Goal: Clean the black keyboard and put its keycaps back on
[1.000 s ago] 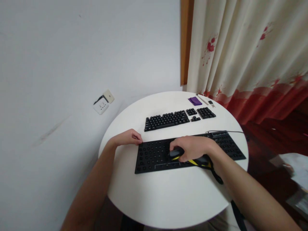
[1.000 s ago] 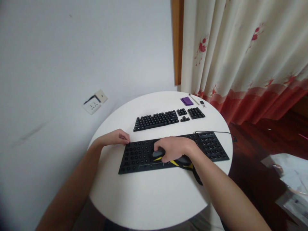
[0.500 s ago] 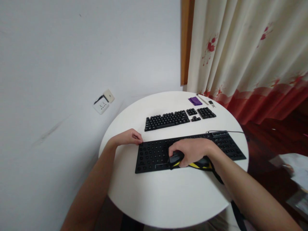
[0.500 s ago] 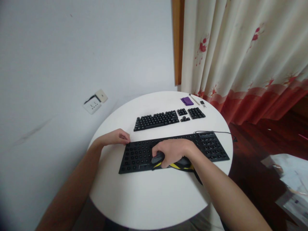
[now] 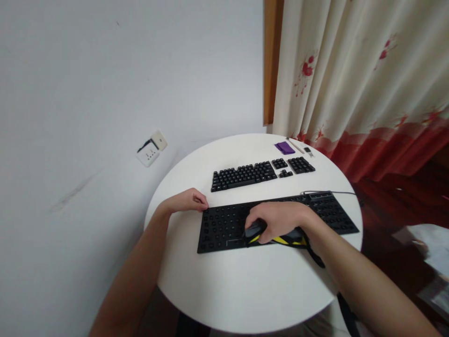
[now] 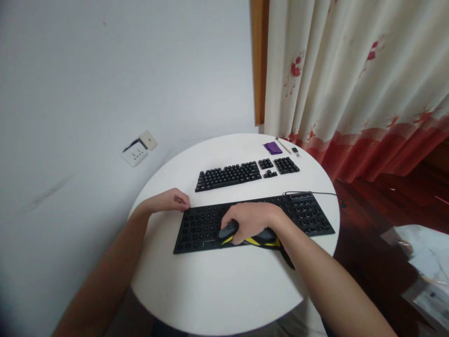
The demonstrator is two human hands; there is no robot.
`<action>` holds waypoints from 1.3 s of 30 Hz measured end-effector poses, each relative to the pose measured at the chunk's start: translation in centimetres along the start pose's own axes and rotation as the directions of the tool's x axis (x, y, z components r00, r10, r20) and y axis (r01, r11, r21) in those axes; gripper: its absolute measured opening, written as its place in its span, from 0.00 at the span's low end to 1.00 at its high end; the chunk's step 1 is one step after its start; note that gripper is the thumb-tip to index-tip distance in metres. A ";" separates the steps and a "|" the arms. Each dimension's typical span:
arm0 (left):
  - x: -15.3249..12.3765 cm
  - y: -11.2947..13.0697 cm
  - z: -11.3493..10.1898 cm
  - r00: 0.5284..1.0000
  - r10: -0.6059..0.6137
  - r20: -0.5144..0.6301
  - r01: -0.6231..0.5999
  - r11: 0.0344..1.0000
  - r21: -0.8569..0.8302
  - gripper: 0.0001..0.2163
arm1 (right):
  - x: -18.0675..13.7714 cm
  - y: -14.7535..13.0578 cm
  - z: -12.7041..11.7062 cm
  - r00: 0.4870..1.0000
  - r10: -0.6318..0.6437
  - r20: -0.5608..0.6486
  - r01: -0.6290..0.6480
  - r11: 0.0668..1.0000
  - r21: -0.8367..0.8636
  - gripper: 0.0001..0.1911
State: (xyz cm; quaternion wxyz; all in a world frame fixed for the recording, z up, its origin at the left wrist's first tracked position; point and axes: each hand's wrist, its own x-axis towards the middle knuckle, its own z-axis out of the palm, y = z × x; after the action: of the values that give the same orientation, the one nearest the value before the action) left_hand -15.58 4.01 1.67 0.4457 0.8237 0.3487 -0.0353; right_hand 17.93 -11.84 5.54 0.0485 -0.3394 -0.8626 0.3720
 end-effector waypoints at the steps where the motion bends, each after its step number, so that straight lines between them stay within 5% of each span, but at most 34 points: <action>1: 0.0 0.1 0.0 1.000 -0.005 -0.003 0.005 1.000 0.004 0.14 | 0.0 0.0 -0.1 1.000 -0.022 0.009 0.021 0.999 0.031 0.20; 4: -0.1 0.4 0.0 1.000 -0.009 -0.006 0.009 1.000 0.009 0.14 | 0.0 0.0 -0.4 0.980 -0.023 -0.197 0.020 1.000 -0.018 0.22; 8: -0.1 0.3 0.0 1.000 -0.005 0.004 0.005 1.000 -0.010 0.14 | 0.3 -0.4 -0.3 0.900 0.068 -0.431 -0.160 0.970 -0.182 0.21; 11: -0.1 0.0 0.0 1.000 -0.008 0.005 0.008 0.999 -0.033 0.14 | 0.6 -0.8 0.3 0.944 0.065 -0.323 -0.145 0.963 -0.229 0.19; 15: -0.1 0.0 0.0 1.000 -0.030 -0.004 0.030 0.999 -0.040 0.14 | 0.8 -1.1 0.9 0.995 -0.103 -0.002 0.103 0.993 -0.053 0.17; 18: -0.1 0.3 0.1 0.999 -0.032 -0.003 0.032 0.999 -0.040 0.15 | 1.0 -1.4 0.8 0.984 -0.137 -0.110 0.132 0.990 -0.052 0.19; 21: -0.1 0.5 0.1 1.000 -0.029 -0.004 0.029 0.999 -0.029 0.15 | 1.3 -1.5 0.7 0.929 -0.052 -0.367 -0.012 0.985 -0.170 0.22; 23: -0.1 0.5 0.1 1.000 -0.025 -0.001 0.025 0.999 -0.020 0.15 | 1.4 -1.5 0.8 0.904 0.012 -0.427 -0.115 0.969 -0.217 0.21; 26: 0.0 0.4 0.1 1.000 -0.018 0.003 0.018 1.000 -0.013 0.15 | 1.4 -1.5 1.1 0.942 0.000 -0.335 -0.089 0.964 -0.252 0.17; 30: 0.0 0.3 0.0 1.000 -0.012 -0.004 0.012 1.000 -0.007 0.15 | 1.1 -1.7 1.2 0.985 -0.163 -0.056 0.155 0.980 -0.126 0.14; 33: -0.1 0.3 0.0 1.000 -0.010 -0.007 0.010 1.000 0.021 0.15 | 0.6 -1.6 0.3 0.973 -0.217 -0.077 0.218 0.976 -0.007 0.18; 35: -0.2 0.5 0.0 1.000 -0.006 -0.009 0.006 1.000 0.028 0.15 | 0.0 -1.1 -0.5 0.960 -0.158 -0.231 0.150 0.987 -0.052 0.20; 39: -0.3 0.8 0.0 1.000 0.000 -0.009 0.000 1.000 0.024 0.15 | -0.9 0.2 -1.6 0.866 0.133 -0.482 -0.279 0.929 -0.245 0.19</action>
State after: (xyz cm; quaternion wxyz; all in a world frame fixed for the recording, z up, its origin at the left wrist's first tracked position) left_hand -15.28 3.59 2.40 0.4341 0.8292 0.3503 -0.0358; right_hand 19.27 -11.34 6.68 0.1563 -0.5118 -0.8320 0.1463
